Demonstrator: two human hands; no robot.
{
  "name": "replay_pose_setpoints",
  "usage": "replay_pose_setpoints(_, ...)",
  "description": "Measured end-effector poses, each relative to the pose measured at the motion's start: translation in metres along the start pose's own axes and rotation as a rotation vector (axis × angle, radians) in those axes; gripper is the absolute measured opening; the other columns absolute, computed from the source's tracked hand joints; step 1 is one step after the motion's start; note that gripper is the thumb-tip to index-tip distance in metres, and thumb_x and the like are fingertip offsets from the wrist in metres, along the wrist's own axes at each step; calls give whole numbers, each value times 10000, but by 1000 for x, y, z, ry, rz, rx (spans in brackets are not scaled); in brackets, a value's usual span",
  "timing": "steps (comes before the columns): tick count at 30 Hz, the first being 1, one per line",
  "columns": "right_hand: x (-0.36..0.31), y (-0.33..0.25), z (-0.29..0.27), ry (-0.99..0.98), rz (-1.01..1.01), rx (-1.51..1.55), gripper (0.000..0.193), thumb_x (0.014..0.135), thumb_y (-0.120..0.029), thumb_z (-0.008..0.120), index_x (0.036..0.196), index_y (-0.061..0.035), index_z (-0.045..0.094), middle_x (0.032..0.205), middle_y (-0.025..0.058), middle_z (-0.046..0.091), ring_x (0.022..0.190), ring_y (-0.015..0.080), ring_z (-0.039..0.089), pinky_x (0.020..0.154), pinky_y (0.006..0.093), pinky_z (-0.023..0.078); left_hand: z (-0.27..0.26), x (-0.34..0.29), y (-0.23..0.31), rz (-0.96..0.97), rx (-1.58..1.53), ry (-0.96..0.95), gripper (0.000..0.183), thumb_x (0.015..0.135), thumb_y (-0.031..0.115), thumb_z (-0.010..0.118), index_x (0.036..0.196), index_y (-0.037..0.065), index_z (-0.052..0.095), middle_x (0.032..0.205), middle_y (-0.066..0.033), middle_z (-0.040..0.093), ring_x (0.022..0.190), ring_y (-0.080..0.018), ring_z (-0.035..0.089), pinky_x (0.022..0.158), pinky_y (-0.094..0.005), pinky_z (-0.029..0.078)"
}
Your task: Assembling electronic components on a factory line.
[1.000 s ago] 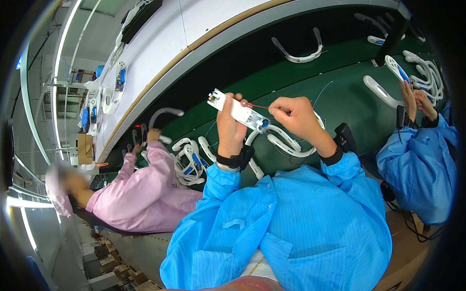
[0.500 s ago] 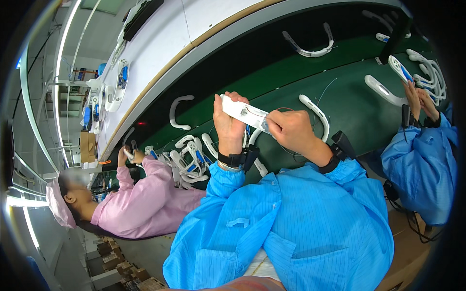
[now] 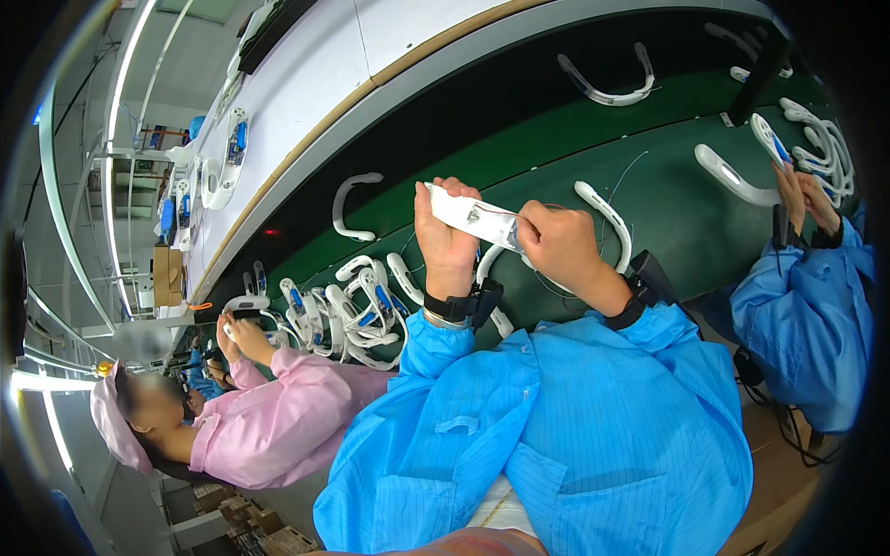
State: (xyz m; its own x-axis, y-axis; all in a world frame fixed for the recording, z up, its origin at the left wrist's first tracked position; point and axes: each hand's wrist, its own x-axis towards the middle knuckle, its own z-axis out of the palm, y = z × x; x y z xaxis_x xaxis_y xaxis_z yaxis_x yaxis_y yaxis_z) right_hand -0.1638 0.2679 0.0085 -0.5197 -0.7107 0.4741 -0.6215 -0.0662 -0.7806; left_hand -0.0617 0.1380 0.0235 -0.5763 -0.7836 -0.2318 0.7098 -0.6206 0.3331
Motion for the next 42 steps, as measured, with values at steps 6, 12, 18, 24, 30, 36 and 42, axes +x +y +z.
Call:
replay_pose_setpoints(6,4,2,4,-17,-40,-178,118,775,-77,633,704,-29,552,536,129,548,469,291,562,430,390,423,8,-9,-8,119,156,20,280,953,335,530,953,69,444,828,-63,453,747,-183,467,750,-350,441)
replay_pose_setpoints(12,6,-4,14,8,-13,-47,76,781,-58,609,727,-25,568,537,111,553,457,260,550,424,361,421,6,-11,-12,182,222,37,269,972,341,494,1001,80,439,850,-57,461,774,-179,474,789,-354,433)
replay_pose_setpoints(18,0,3,20,26,352,592,73,866,-54,589,851,9,622,591,32,591,507,56,511,444,231,375,4,-12,-7,186,120,82,273,971,351,491,956,83,441,812,-48,480,745,-172,479,792,-350,441)
replay_pose_setpoints(24,-7,8,34,112,455,715,68,881,-36,587,884,15,632,661,9,617,562,29,517,499,189,389,-1,-14,-9,166,87,77,280,978,358,469,928,83,448,799,-48,481,736,-173,474,799,-340,442)
replay_pose_setpoints(30,-7,2,38,225,202,449,66,835,-15,625,891,6,653,638,54,608,524,77,535,490,228,410,5,-18,-14,166,37,107,299,967,374,486,918,80,456,798,-53,481,739,-179,477,796,-350,446)
replay_pose_setpoints(36,-1,2,25,37,-149,53,143,784,-11,648,923,-3,680,684,96,584,549,157,562,508,274,426,-2,-17,-12,168,51,143,308,963,377,491,923,73,464,798,-58,483,752,-185,485,801,-358,450)
replay_pose_setpoints(42,7,16,4,-228,6,348,235,791,7,623,1023,4,664,766,68,596,620,135,556,543,260,429,-5,-19,-13,176,82,117,333,960,395,495,985,66,449,848,-65,486,777,-189,493,822,-369,453)
